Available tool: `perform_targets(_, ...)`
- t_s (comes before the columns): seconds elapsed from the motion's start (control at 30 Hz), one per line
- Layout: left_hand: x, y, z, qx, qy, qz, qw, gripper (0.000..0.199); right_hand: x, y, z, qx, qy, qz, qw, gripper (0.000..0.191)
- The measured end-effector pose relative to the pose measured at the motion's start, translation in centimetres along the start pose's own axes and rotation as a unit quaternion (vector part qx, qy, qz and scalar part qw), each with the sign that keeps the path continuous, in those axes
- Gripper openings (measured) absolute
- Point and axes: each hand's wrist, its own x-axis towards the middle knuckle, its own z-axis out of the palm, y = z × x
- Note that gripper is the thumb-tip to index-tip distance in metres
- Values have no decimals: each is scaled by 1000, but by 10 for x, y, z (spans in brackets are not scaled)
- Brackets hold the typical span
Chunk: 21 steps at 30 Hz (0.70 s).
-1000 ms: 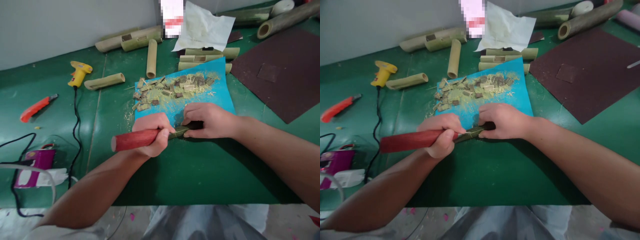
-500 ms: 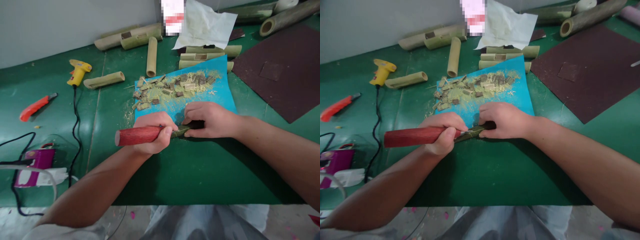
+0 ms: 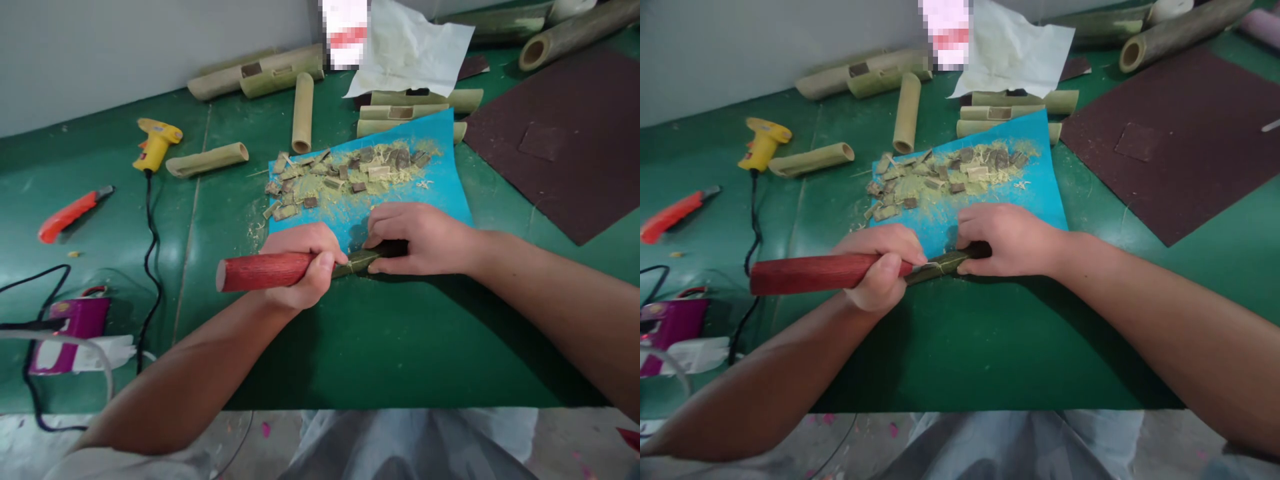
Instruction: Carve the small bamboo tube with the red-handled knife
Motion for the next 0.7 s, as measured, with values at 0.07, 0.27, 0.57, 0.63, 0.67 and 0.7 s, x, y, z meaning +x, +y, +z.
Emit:
perform_targets(0.07,1,1,1,-33,24,22,999,28,0,0,0,0,1,0,1000,19)
perform_targets(0.27,4,2,3,-35,30,38,998,28,1,-1,0,-3,7,-9,1000,19)
perform_targets(0.57,4,2,0,-13,19,26,999,28,1,0,0,2,-1,0,1000,18)
perform_targets(0.63,5,4,0,-10,13,17,1000,27,1,-1,0,3,-1,2,1000,18)
perform_targets(0.67,6,5,1,-8,9,13,1000,26,1,-1,0,4,0,2,1000,18)
perform_targets(0.7,6,7,1,-6,5,11,1000,24,1,-1,0,6,1,1,1000,18)
